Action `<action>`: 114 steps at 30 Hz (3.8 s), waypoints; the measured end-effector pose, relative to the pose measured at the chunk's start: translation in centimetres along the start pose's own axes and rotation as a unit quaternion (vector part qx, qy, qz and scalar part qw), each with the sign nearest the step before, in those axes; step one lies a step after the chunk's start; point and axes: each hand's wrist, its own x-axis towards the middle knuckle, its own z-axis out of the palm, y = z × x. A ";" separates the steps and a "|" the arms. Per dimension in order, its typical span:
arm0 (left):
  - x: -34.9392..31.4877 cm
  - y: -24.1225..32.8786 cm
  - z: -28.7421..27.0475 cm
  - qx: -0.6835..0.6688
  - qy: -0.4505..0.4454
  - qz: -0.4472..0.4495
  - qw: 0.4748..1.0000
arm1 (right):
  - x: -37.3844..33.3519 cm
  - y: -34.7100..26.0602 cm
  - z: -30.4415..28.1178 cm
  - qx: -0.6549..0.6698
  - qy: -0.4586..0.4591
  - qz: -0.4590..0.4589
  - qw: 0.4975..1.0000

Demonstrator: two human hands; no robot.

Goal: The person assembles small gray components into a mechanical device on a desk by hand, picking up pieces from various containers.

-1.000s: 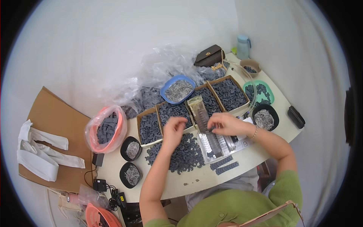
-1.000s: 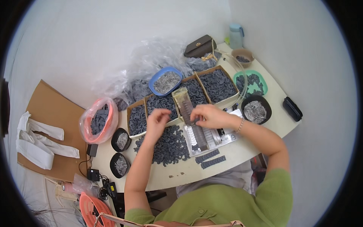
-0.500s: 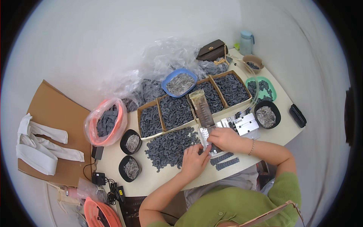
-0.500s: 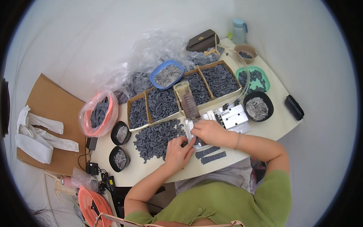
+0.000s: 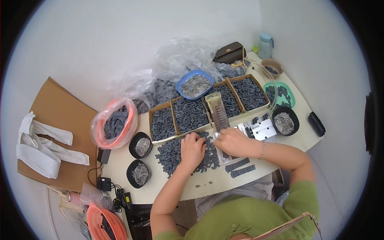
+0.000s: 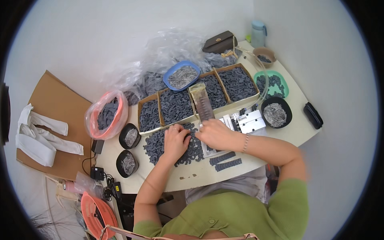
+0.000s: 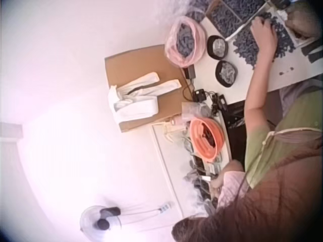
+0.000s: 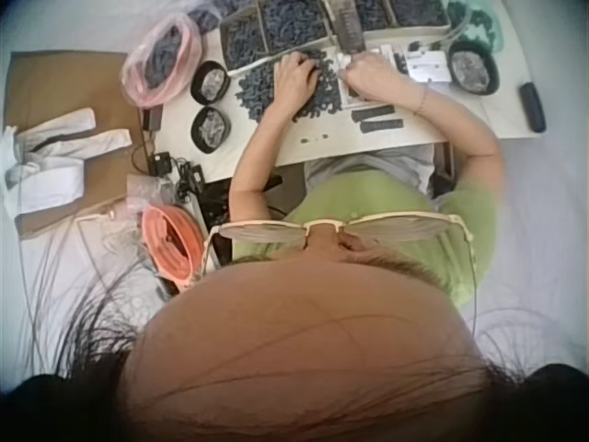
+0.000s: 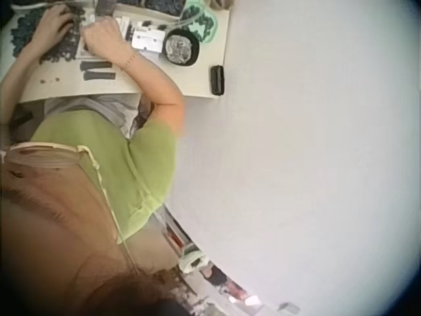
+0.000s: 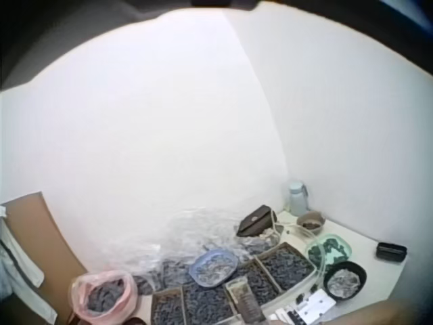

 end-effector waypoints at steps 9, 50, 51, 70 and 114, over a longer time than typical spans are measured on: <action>0.6 0.9 -1.7 -0.052 0.020 -0.060 0.997 | 4.3 1.5 5.0 -0.050 0.111 -0.014 0.992; -1.6 4.6 0.6 -0.003 -0.069 0.059 0.996 | -4.1 0.8 2.5 0.140 0.142 0.055 0.978; -1.7 5.0 0.8 0.004 -0.055 0.063 0.997 | -4.1 0.7 2.6 0.121 0.141 0.047 0.981; -2.1 -0.4 -3.3 0.038 -0.008 -0.070 0.997 | -3.2 2.0 3.5 0.092 0.140 0.010 0.986; 0.5 3.9 2.9 0.011 -0.004 0.191 0.981 | -8.0 5.1 -1.5 0.107 0.197 0.130 0.966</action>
